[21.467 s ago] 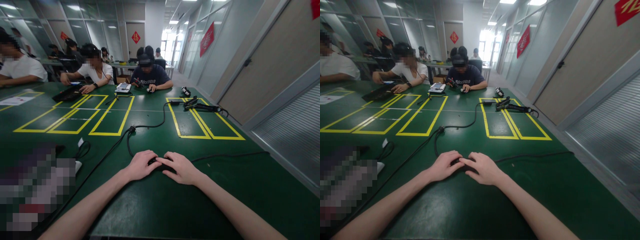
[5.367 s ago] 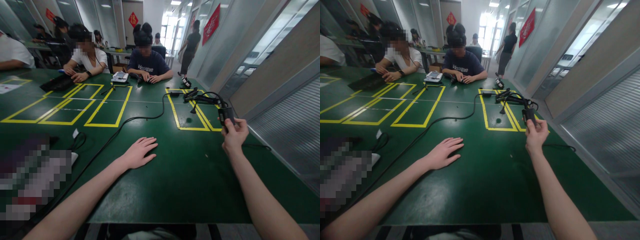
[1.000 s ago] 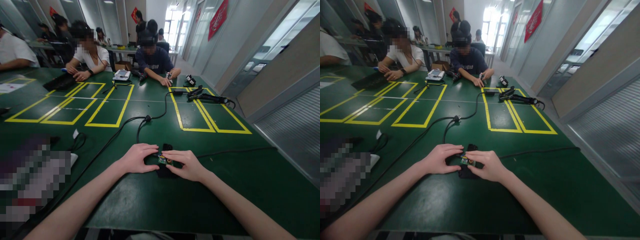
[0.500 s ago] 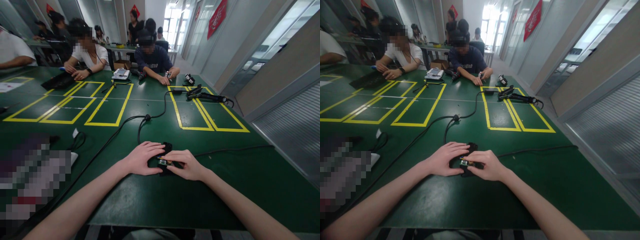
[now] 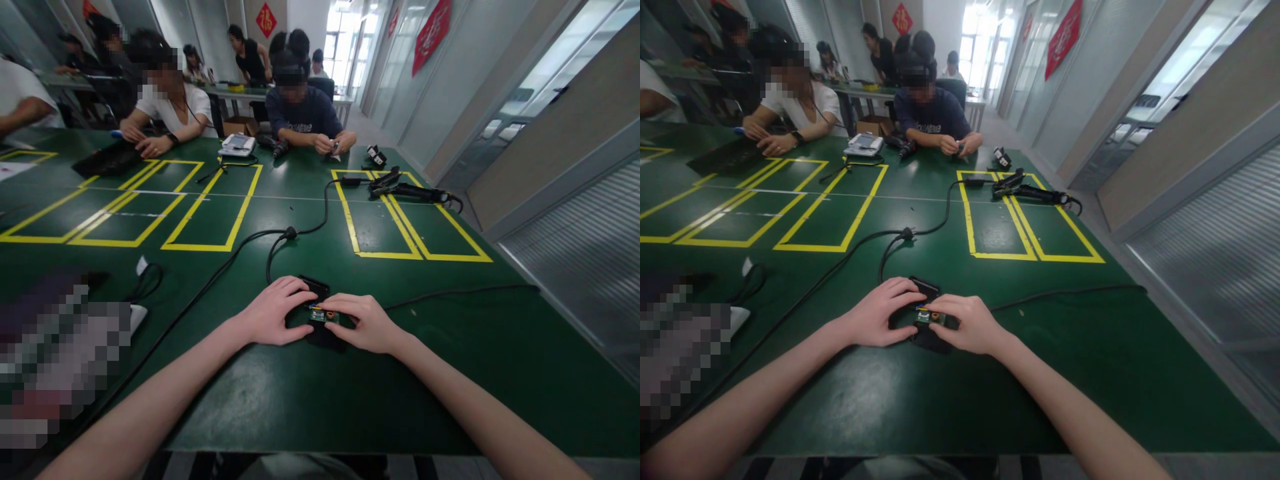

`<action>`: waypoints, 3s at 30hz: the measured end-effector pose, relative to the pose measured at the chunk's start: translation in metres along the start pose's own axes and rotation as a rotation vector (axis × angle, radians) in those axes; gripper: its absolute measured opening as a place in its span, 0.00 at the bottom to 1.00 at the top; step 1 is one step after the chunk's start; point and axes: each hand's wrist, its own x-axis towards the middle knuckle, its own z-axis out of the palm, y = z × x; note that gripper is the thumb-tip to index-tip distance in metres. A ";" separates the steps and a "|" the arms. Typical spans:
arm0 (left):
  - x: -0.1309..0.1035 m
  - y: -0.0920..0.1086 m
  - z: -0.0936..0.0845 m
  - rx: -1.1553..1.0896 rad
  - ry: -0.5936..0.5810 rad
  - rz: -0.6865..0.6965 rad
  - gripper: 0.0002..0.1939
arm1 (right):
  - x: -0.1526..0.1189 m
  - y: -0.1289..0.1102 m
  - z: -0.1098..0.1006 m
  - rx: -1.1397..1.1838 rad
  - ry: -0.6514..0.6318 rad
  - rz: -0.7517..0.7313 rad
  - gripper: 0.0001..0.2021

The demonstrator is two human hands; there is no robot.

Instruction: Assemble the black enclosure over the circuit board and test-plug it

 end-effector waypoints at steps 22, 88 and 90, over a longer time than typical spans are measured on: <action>-0.003 0.001 0.003 0.037 0.094 -0.027 0.11 | 0.006 0.016 -0.005 -0.287 -0.003 0.097 0.17; 0.000 -0.016 0.002 0.302 -0.027 -0.224 0.21 | 0.009 0.016 -0.025 -0.111 -0.140 0.265 0.22; -0.002 -0.016 0.003 0.293 -0.038 -0.210 0.21 | 0.009 0.015 -0.027 -0.080 -0.156 0.276 0.23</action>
